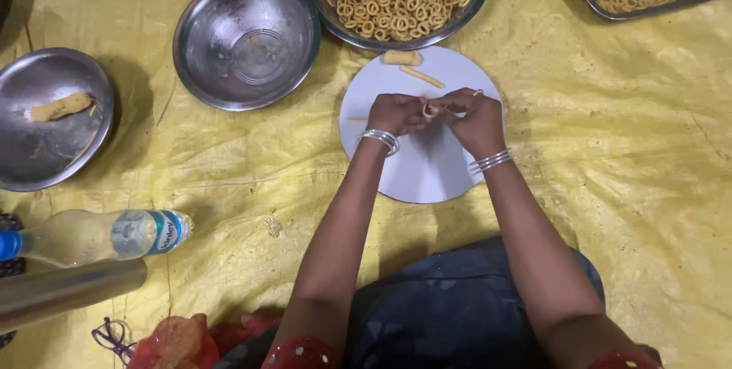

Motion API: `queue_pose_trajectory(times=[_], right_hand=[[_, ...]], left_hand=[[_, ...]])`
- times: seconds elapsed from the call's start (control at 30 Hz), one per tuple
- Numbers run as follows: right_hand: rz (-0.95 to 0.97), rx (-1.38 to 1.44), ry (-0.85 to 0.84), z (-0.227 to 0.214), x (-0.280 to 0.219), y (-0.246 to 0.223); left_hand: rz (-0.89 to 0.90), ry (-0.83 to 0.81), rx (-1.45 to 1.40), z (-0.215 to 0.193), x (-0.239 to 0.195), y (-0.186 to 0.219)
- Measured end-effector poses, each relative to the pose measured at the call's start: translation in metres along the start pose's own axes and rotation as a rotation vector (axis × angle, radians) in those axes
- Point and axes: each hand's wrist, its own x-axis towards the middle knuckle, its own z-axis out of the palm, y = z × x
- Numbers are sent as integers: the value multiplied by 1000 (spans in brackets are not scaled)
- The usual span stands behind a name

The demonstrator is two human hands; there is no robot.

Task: The person rolls small pieces of dough into thin ropes on a white board and then joins the ends to form ring shapes. The formed rings are placed into a nearby metal bowl. The process is repeated with multiple pieces of dough.

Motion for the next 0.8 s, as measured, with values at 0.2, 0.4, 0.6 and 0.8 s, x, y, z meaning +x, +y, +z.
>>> queue_pose_trajectory(times=[0.2,0.4,0.6,0.8], right_hand=[[6,-54,23,2,-2,-1],[-85,15,71,3,-2,-2],[-171,-128,105,0,0,-5],[-160,-132,47,2,-1,-2]], left_hand=[[-42,17,113,-1,-3,6],[-55,8,152,1,-4,13],[-55,17,239,2,-3,16],[-74,45,405,2,-10,17]])
